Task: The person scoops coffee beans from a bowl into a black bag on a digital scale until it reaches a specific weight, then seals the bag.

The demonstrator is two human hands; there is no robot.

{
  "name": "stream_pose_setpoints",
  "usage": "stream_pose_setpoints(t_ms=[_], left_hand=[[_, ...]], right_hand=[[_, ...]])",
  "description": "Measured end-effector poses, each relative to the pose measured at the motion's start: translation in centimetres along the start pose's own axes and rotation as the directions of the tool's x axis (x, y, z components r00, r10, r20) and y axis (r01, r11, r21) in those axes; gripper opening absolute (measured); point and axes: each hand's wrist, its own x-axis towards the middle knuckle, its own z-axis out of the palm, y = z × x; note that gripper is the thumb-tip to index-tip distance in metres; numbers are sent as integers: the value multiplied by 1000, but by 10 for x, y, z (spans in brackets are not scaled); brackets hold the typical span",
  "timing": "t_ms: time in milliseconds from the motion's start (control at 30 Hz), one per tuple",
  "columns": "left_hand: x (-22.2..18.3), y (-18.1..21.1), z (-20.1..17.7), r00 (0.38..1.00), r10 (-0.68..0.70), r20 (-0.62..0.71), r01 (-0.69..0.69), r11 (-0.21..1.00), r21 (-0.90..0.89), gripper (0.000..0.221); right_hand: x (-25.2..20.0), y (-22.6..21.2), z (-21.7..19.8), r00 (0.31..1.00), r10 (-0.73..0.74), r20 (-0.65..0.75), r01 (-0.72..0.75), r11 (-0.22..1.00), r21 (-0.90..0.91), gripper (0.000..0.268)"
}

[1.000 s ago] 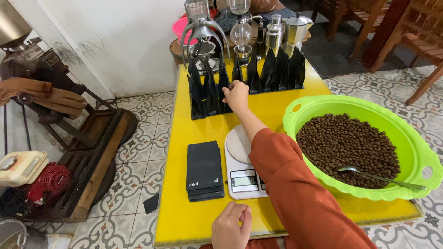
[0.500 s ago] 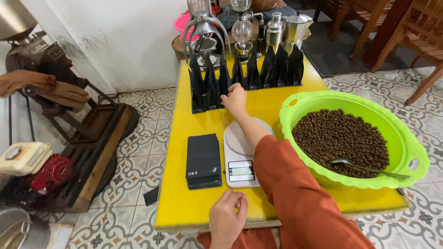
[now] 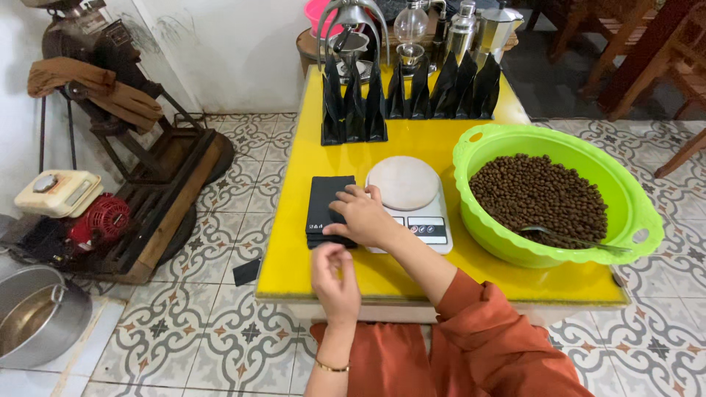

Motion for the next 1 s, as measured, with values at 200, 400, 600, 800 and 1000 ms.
stream_pose_setpoints(t_ms=[200, 400, 600, 800, 1000], left_hand=[[-4, -19, 4, 964, -239, -115, 205, 947, -249, 33], [-7, -25, 5, 973, -194, -125, 174, 972, -157, 41], [-3, -8, 4, 963, -245, -117, 222, 959, -177, 53], [-2, -27, 3, 967, -204, -151, 154, 944, -291, 55], [-6, -39, 5, 916, -396, 60, 325, 649, -687, 39]], right_hand=[[-13, 2, 27, 999, -9, -53, 0, 985, -172, 64], [-12, 3, 50, 990, -48, -133, 23, 983, -182, 44], [-24, -13, 37, 928, -115, -355, 32, 972, -233, 11], [-53, -30, 16, 629, -229, -743, 129, 973, -191, 16], [-97, -71, 5, 698, -219, -682, 305, 952, 6, 19]])
